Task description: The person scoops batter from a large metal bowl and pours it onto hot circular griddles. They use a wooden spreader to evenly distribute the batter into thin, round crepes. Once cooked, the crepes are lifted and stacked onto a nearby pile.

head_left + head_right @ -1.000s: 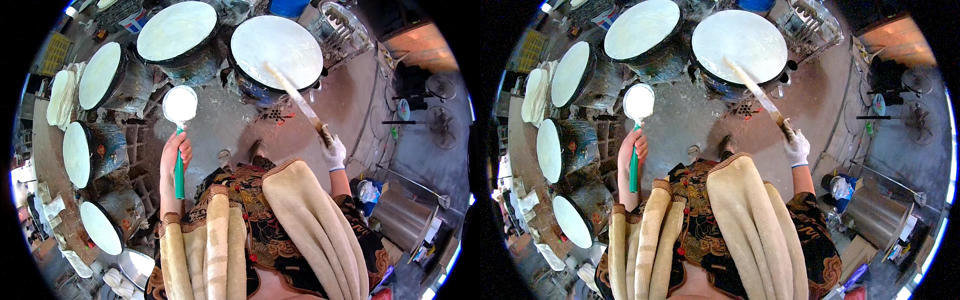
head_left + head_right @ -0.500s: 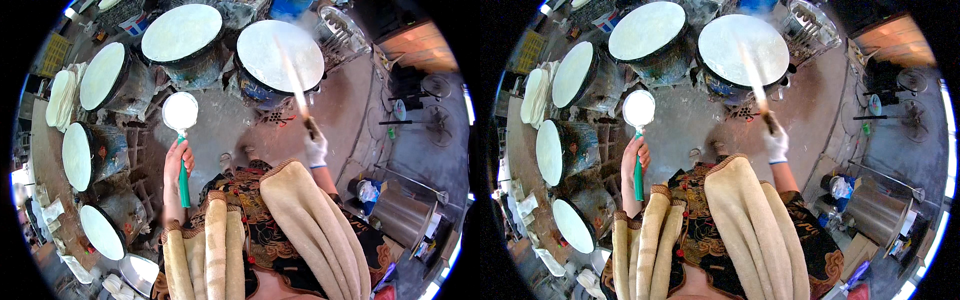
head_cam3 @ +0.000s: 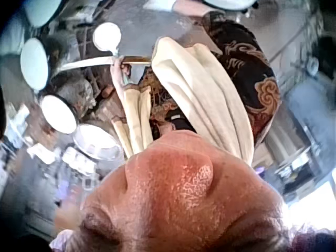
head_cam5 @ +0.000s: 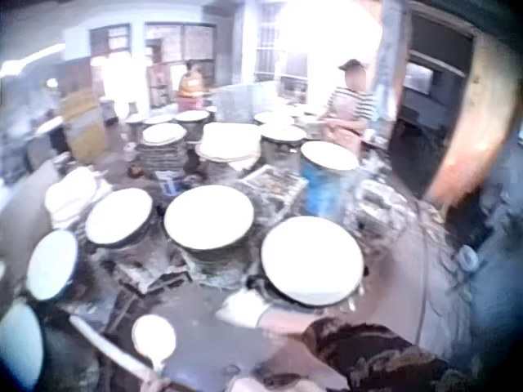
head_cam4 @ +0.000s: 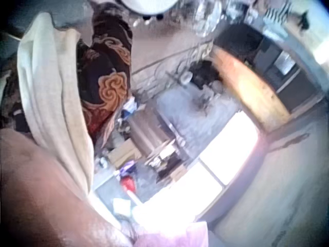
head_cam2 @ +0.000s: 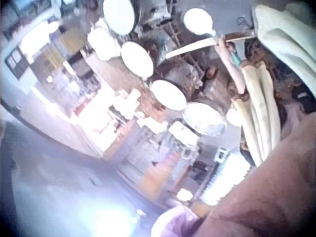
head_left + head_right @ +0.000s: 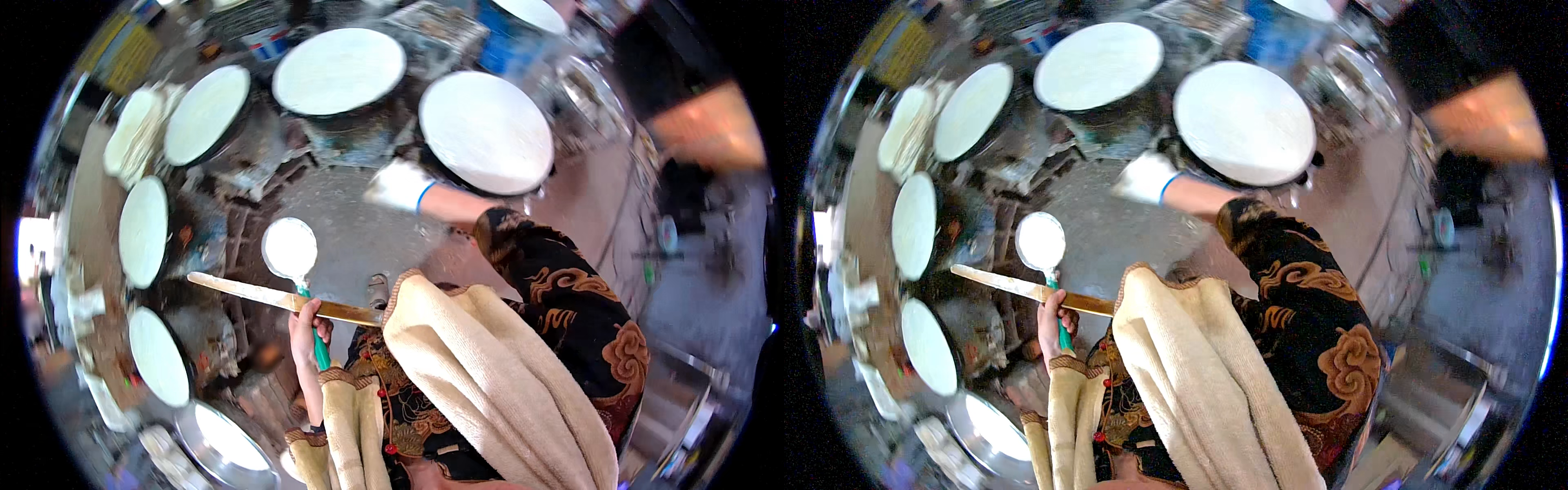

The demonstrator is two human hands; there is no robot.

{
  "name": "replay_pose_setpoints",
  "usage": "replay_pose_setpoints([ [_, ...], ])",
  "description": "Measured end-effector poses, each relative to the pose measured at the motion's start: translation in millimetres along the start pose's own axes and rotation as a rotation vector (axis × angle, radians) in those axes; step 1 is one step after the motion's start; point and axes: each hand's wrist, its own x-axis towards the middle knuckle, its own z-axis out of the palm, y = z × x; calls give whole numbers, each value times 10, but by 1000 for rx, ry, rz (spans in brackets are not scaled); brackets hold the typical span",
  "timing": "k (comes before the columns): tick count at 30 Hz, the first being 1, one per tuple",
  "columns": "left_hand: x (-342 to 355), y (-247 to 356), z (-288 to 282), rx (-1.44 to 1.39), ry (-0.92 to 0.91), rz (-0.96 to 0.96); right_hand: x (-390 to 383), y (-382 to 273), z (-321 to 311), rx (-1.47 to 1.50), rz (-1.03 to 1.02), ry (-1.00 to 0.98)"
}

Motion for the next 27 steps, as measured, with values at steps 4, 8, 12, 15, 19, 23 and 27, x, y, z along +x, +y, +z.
replay_pose_setpoints([
  [4, -301, -40, -5, -39, 188, 62, 1019, 1030, -73, -798, -43, 254],
  [8, -397, -161, -173, -78, 170, 69, 1381, 1528, 207, -795, 61, 170],
  [12, -484, -196, -220, -107, 167, 80, 1179, 1568, 460, -768, 12, 255],
  [15, -450, -157, -132, -134, 154, 84, 757, 1629, 662, -756, -50, 335],
  [19, -260, -86, -49, -183, 59, 84, -46, 1855, 1013, -721, -52, 365],
  [23, -186, 29, 34, -255, 18, 73, -973, 2292, 1393, -676, 67, 335],
  [27, -253, 11, -22, -301, 39, 104, -1633, 2629, 1563, -528, 218, 295],
])
